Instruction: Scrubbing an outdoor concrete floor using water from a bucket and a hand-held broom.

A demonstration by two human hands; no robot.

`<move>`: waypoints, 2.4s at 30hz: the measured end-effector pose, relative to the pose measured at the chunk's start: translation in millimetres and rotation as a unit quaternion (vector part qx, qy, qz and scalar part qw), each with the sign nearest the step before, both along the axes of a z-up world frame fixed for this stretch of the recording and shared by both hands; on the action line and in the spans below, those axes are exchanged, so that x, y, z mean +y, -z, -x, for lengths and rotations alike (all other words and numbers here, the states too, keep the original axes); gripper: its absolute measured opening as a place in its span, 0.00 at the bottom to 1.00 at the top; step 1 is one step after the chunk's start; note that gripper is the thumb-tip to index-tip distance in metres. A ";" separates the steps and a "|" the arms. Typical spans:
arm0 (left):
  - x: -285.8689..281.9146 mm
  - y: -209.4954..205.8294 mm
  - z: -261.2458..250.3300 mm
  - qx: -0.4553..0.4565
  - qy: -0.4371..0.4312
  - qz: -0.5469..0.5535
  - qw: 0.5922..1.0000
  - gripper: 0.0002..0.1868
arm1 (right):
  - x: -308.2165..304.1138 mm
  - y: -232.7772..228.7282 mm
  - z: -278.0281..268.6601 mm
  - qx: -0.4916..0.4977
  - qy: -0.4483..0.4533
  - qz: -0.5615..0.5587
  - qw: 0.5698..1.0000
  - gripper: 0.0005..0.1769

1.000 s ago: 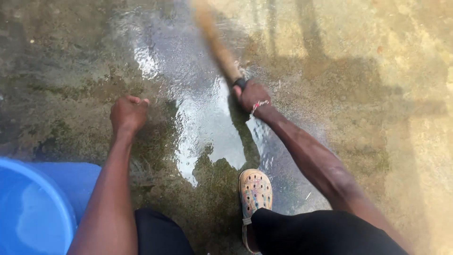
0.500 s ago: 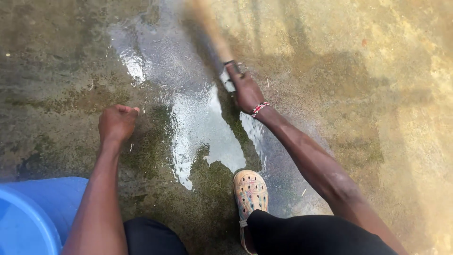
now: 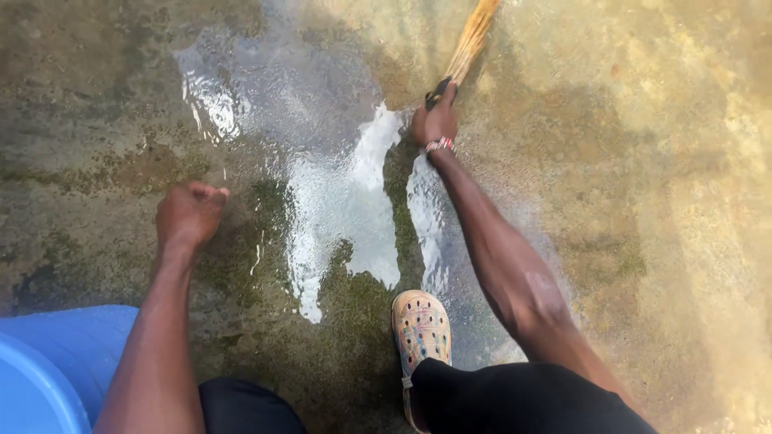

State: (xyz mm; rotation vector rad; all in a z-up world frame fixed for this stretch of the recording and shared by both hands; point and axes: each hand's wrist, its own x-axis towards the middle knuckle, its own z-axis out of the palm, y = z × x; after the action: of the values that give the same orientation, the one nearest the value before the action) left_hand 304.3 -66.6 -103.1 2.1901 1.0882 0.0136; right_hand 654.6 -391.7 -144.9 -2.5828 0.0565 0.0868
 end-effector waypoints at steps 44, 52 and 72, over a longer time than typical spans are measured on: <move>-18.0 54.1 -46.7 -0.034 0.011 -0.002 0.999 0.17 | -100.5 14.1 189.1 0.023 -0.287 0.018 0.957 0.42; -34.3 7.2 -76.7 0.010 -0.053 0.006 0.999 0.27 | -94.9 -55.9 194.0 0.100 -0.454 0.144 0.874 0.30; -4.0 -20.1 -32.0 -0.082 -0.144 -0.149 0.975 0.41 | -35.0 -43.6 242.3 0.100 -0.510 0.216 0.826 0.34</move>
State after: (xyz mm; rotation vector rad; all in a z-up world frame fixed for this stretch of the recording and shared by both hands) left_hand 336.2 -70.6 -83.1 2.2175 1.3698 0.5065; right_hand 412.3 -426.7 -101.4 -2.7026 -1.3768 0.8116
